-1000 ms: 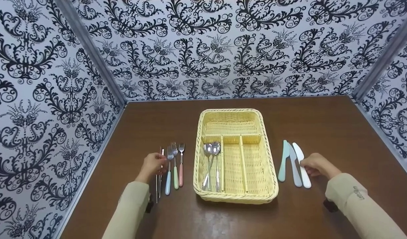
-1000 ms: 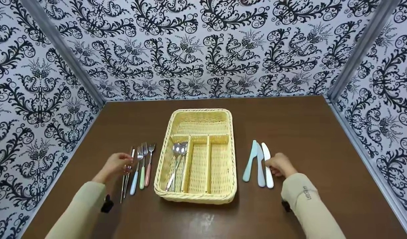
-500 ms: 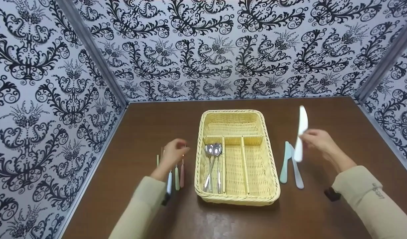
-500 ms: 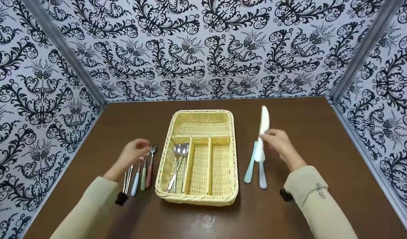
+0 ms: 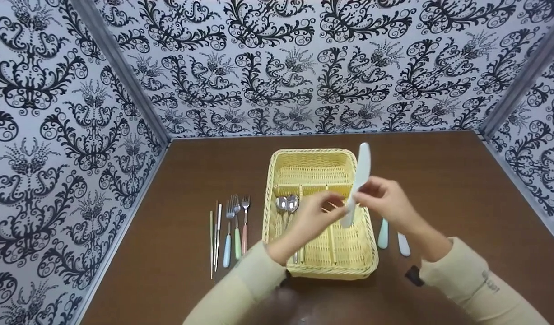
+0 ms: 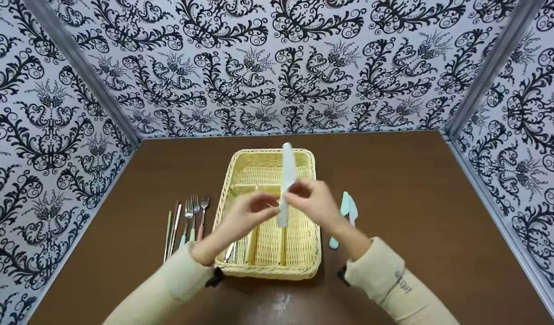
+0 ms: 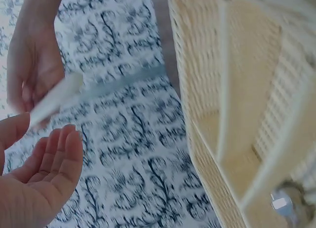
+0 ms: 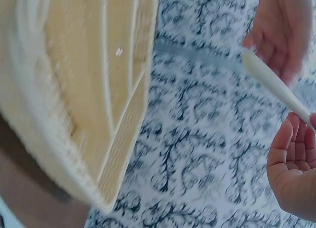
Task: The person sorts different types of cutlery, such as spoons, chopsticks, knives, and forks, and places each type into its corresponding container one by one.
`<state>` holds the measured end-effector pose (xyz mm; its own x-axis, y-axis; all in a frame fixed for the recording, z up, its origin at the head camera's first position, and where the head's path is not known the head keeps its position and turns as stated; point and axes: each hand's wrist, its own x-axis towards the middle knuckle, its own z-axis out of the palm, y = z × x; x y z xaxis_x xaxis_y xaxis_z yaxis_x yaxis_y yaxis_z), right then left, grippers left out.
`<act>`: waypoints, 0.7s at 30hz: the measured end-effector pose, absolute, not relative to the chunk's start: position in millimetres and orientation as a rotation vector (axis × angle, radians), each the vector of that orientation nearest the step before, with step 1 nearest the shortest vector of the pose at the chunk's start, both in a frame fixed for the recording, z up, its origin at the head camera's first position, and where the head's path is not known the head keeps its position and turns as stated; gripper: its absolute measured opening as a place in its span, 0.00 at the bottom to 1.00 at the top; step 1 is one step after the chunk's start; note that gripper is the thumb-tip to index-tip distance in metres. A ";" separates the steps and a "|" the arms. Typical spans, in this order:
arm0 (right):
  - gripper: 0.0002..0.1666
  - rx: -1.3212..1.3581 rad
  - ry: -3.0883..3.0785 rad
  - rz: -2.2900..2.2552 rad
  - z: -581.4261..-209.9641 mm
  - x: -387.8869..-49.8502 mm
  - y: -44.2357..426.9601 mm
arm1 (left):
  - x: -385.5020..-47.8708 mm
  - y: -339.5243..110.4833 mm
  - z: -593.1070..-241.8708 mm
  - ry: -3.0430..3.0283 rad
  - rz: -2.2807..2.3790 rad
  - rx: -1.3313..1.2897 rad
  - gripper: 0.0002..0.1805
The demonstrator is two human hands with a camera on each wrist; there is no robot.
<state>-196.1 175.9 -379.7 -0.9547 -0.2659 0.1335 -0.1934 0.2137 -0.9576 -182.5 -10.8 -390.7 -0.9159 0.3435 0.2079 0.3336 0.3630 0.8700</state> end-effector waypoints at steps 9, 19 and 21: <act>0.10 -0.511 2.481 -1.817 -384.5 -192.6 166.2 | -179.4 -0.8 -386.9 2.750 1.643 0.646 0.05; 0.17 -0.370 2.332 -2.001 -387.0 -200.2 170.2 | -219.1 -23.7 -419.2 2.481 1.500 0.089 0.04; 0.19 -0.372 2.336 -1.997 -388.3 -200.8 171.4 | -225.0 -24.3 -430.1 2.451 1.397 -0.013 0.03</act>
